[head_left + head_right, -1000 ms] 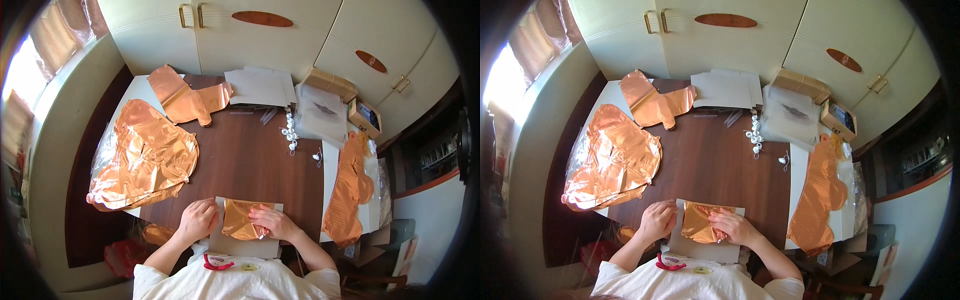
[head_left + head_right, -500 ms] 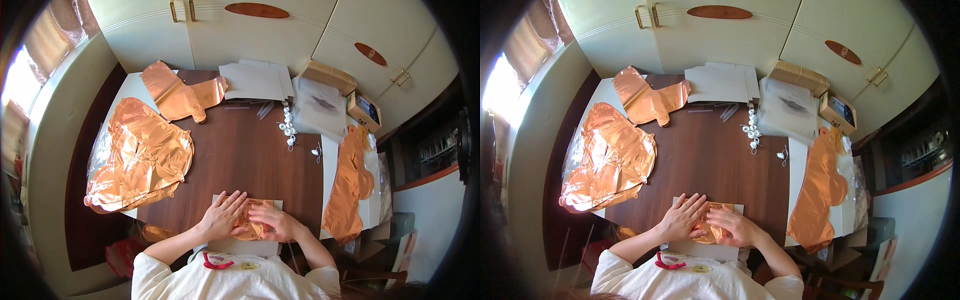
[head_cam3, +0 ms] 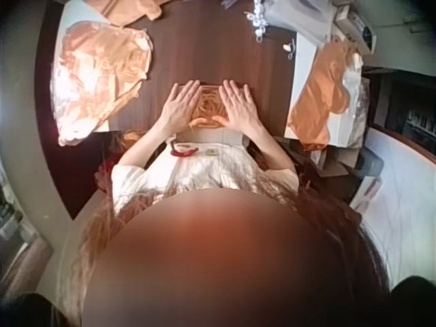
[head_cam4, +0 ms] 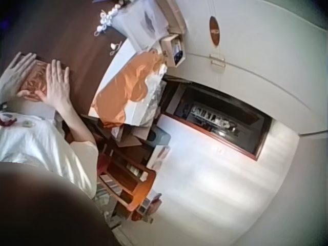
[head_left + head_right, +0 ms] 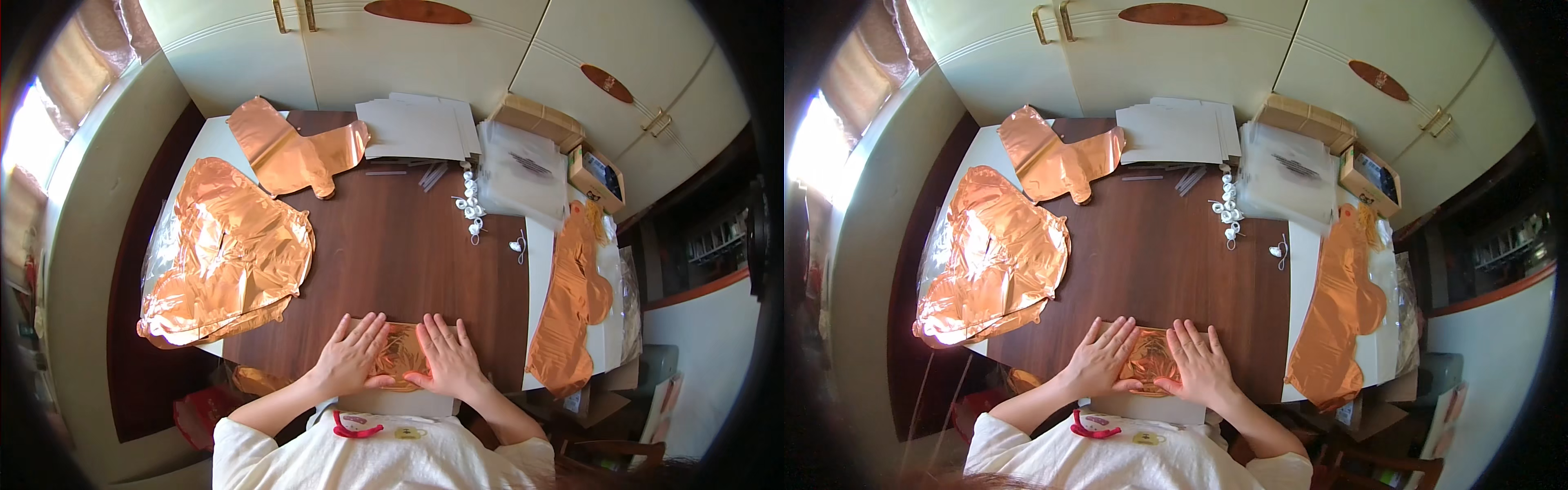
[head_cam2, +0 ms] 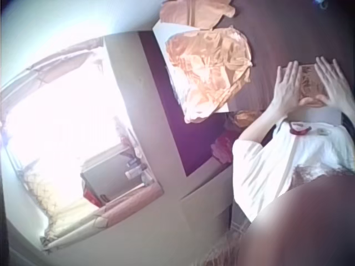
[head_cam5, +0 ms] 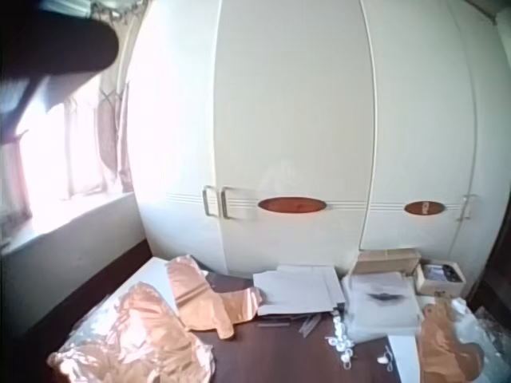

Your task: Folding and packaging metallic balloons into plastic sleeves.

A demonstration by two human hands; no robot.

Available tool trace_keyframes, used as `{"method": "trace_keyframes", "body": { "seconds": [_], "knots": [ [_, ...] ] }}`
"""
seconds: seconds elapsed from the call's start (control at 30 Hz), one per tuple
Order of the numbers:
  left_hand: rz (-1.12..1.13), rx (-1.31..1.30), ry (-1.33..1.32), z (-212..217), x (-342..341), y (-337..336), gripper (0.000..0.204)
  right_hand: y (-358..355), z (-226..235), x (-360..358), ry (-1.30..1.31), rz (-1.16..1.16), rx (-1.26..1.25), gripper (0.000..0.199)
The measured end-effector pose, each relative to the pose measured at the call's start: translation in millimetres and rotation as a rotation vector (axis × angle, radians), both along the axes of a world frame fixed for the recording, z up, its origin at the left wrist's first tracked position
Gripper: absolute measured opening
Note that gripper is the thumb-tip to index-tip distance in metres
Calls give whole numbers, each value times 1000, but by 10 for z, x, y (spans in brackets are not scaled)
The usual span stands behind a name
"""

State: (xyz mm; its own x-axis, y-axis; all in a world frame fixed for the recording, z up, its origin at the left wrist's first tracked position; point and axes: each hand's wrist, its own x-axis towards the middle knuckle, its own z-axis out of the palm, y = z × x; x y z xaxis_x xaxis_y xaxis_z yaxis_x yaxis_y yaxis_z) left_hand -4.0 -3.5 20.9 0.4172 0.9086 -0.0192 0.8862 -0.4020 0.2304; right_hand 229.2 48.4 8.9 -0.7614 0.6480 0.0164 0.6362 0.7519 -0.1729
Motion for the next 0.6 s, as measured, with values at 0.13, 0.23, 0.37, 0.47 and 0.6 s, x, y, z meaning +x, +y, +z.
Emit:
{"method": "trace_keyframes", "body": {
  "seconds": [0.13, 0.23, 0.37, 0.47, 0.6],
  "knots": [
    [45, -3, 30, 28, -117, -78, 91, -5, 11, 13, 5, 1, -11, 98],
    [60, 20, 35, 11, -151, -97, 90, -4, 21, 13, 4, -1, -12, 101],
    [142, 40, 46, 3, -163, -139, 91, -3, 30, 11, -12, 3, -46, 110],
    [226, 84, 124, -4, -225, -162, 89, 9, 0, 15, -4, 16, -17, 114],
    [184, 130, 41, 144, -50, -405, 79, 12, -23, 35, -29, 25, -14, 117]
  ]
}}
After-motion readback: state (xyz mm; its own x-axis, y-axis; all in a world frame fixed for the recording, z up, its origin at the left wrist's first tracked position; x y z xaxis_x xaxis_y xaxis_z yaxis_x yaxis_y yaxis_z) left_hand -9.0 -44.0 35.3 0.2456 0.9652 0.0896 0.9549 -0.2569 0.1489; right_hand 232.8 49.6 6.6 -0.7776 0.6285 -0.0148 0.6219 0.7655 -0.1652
